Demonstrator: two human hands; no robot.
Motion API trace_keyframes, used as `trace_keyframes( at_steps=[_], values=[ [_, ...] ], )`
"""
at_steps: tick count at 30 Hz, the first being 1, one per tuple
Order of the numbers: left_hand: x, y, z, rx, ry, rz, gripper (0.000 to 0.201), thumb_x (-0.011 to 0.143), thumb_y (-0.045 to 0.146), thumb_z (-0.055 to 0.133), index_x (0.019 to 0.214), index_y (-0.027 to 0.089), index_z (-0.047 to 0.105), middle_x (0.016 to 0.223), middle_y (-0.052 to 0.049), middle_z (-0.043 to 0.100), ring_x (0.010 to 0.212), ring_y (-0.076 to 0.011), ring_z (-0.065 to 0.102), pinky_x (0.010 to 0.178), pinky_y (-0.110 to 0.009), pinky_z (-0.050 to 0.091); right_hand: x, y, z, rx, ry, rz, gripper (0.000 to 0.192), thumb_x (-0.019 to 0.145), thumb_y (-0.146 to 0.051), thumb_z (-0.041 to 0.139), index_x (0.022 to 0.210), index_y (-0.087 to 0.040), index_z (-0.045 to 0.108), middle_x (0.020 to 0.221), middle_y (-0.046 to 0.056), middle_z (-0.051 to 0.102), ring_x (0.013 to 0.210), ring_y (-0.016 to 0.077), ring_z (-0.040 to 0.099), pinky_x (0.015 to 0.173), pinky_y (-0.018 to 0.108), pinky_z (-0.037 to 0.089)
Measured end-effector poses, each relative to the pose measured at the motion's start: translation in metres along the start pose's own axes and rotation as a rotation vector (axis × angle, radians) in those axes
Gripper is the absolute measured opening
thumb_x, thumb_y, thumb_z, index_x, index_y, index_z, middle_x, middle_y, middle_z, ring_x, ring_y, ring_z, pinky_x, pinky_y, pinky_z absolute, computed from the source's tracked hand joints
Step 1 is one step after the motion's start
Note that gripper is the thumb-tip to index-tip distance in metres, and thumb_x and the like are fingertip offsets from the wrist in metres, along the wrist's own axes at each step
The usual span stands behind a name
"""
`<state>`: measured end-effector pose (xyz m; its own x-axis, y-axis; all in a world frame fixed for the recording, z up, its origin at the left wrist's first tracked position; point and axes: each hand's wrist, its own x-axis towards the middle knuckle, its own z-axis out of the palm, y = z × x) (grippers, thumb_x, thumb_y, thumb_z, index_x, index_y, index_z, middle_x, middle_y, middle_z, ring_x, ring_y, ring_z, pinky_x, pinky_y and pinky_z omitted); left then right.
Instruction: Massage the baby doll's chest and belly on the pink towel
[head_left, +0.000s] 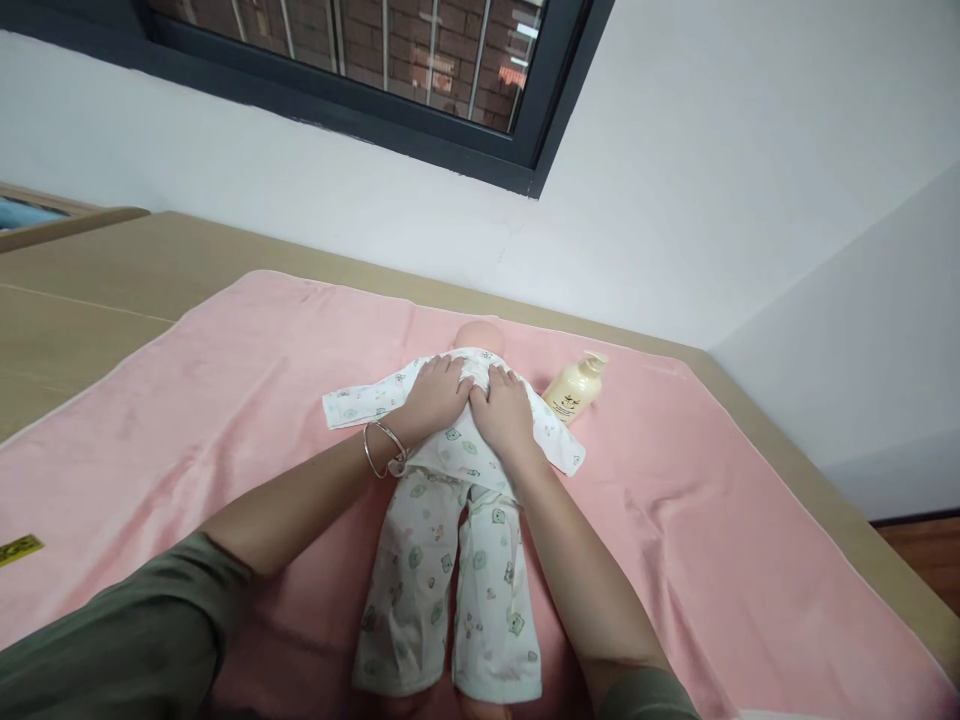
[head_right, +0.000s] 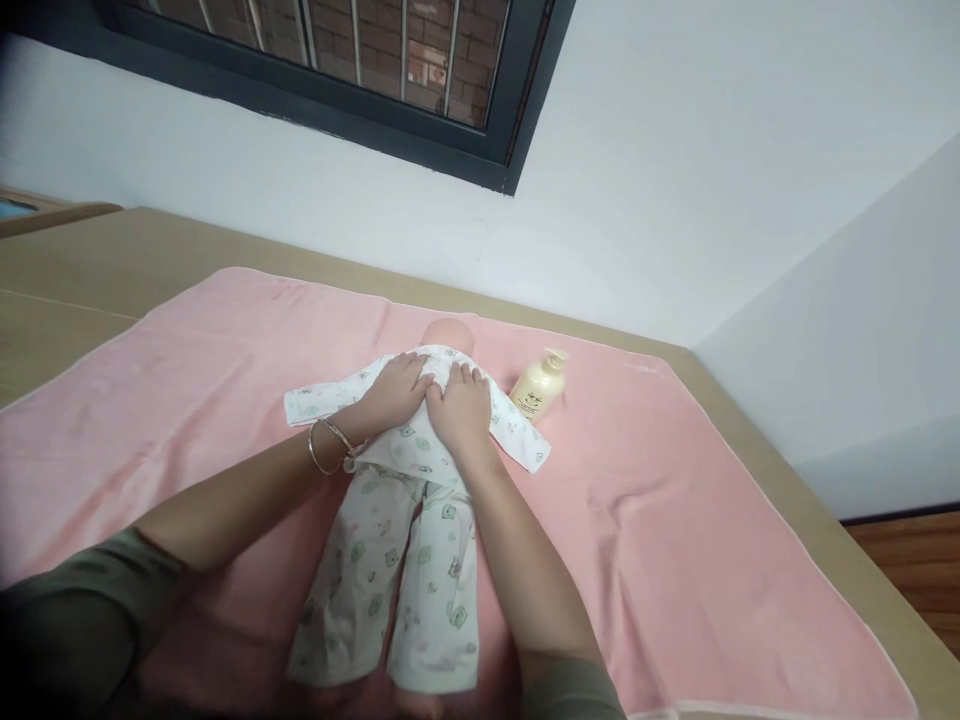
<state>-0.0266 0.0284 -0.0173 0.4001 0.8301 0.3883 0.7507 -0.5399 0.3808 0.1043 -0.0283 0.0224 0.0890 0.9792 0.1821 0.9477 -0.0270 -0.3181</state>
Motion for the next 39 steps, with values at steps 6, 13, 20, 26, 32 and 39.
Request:
trace_keyframes(
  at_steps=[6, 13, 20, 26, 32, 39],
  values=[
    [-0.025, 0.026, 0.002, 0.135, 0.014, 0.003, 0.057, 0.103, 0.035, 0.034, 0.148, 0.001, 0.044, 0.153, -0.028, 0.048, 0.148, -0.0411, 0.038, 0.116, -0.059, 0.036, 0.020, 0.031, -0.004, 0.068, -0.021, -0.102, 0.051, 0.105, -0.039, 0.034, 0.144, -0.016, 0.057, 0.148, 0.013, 0.060, 0.138, 0.0271, 0.051, 0.117, 0.039, 0.034],
    [0.004, 0.005, -0.028, -0.010, -0.154, 0.042, 0.040, 0.103, 0.030, 0.032, 0.114, 0.012, 0.066, 0.123, -0.017, 0.070, 0.119, -0.0292, 0.063, 0.107, -0.045, 0.048, 0.000, 0.004, -0.017, -0.121, -0.104, -0.076, 0.055, 0.104, -0.035, 0.035, 0.149, -0.005, 0.047, 0.156, 0.022, 0.049, 0.145, 0.0342, 0.044, 0.119, 0.045, 0.029],
    [0.003, 0.009, -0.030, 0.043, -0.163, 0.035, 0.042, 0.104, 0.030, 0.031, 0.119, 0.009, 0.064, 0.124, -0.019, 0.070, 0.118, -0.0288, 0.063, 0.107, -0.044, 0.047, -0.012, -0.005, -0.040, -0.152, -0.192, -0.142, 0.038, 0.104, -0.027, 0.031, 0.119, -0.015, 0.064, 0.124, 0.018, 0.071, 0.117, 0.0297, 0.064, 0.110, 0.043, 0.036],
    [-0.022, 0.038, -0.029, 0.261, -0.137, 0.152, 0.040, 0.098, 0.020, 0.041, 0.125, 0.002, 0.063, 0.124, -0.027, 0.067, 0.120, -0.0359, 0.061, 0.104, -0.049, 0.047, 0.020, 0.037, -0.024, 0.098, -0.172, -0.098, 0.041, 0.102, -0.037, 0.038, 0.129, -0.013, 0.059, 0.149, 0.017, 0.057, 0.141, 0.0262, 0.048, 0.114, 0.036, 0.036],
    [0.001, 0.017, -0.043, 0.002, -0.226, 0.034, 0.034, 0.098, 0.024, 0.040, 0.099, 0.015, 0.073, 0.110, -0.015, 0.075, 0.107, -0.0279, 0.069, 0.098, -0.040, 0.052, 0.000, 0.008, -0.021, -0.161, -0.150, -0.078, 0.047, 0.103, -0.029, 0.033, 0.136, -0.005, 0.055, 0.149, 0.025, 0.055, 0.140, 0.0345, 0.048, 0.117, 0.046, 0.033],
    [0.012, -0.001, -0.031, -0.155, -0.182, -0.074, 0.039, 0.101, 0.027, 0.036, 0.118, 0.016, 0.069, 0.131, -0.012, 0.072, 0.125, -0.0249, 0.064, 0.109, -0.036, 0.048, -0.018, -0.013, -0.041, -0.286, -0.208, -0.101, 0.038, 0.102, -0.022, 0.034, 0.120, -0.008, 0.065, 0.120, 0.022, 0.071, 0.116, 0.0318, 0.065, 0.106, 0.043, 0.040]
  ],
)
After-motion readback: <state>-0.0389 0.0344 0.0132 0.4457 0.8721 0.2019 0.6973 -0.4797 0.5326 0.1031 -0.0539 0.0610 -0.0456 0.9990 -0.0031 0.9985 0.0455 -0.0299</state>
